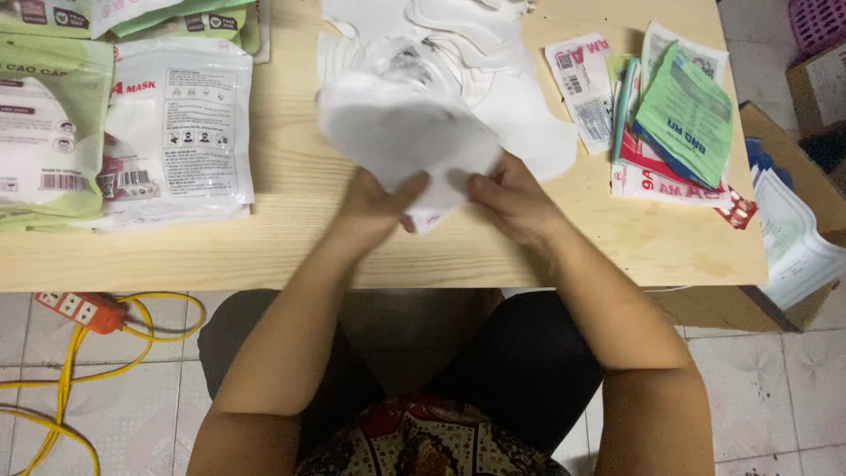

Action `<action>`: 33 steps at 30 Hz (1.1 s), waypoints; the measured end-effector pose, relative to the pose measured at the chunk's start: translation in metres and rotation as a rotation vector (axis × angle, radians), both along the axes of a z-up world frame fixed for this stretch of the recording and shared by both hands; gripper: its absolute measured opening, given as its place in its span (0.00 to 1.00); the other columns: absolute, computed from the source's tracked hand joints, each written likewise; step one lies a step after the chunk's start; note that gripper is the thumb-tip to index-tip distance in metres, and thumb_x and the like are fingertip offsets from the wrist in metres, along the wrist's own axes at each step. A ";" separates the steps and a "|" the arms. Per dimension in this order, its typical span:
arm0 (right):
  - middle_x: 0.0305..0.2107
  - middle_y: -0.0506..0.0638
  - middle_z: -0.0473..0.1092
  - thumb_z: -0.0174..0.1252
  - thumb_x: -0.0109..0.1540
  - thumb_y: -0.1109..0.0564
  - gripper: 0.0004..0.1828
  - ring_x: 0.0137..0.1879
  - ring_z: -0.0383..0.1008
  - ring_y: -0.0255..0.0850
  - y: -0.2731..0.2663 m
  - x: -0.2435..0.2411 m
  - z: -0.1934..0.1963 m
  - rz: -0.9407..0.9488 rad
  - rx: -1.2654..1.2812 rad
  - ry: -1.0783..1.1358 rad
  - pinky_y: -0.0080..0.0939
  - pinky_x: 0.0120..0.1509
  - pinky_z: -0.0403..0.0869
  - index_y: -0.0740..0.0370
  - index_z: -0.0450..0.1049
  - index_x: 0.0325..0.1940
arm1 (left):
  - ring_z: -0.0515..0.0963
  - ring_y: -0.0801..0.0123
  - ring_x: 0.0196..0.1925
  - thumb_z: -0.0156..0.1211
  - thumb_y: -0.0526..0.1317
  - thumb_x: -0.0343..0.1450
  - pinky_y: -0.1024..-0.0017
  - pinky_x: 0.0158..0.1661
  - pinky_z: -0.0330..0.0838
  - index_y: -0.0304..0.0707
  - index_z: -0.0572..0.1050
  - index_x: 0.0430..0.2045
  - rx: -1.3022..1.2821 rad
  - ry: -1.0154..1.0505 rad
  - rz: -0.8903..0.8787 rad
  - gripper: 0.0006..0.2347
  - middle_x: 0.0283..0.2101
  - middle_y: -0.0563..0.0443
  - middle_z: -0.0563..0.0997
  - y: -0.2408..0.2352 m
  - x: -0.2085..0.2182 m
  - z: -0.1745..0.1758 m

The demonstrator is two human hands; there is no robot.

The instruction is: Package individual face masks into plastic bags

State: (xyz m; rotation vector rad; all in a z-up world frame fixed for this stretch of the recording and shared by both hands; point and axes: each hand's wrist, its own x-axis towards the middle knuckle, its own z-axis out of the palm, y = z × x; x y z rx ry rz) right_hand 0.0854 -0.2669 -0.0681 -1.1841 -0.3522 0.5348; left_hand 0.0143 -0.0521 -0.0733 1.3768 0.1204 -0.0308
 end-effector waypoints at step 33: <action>0.38 0.64 0.78 0.64 0.62 0.64 0.22 0.41 0.81 0.49 -0.055 -0.008 0.018 -0.302 -0.534 0.016 0.49 0.44 0.82 0.63 0.75 0.62 | 0.83 0.51 0.30 0.52 0.39 0.73 0.60 0.30 0.79 0.37 0.77 0.35 1.120 -0.400 0.304 0.08 0.25 0.46 0.76 -0.029 0.015 -0.045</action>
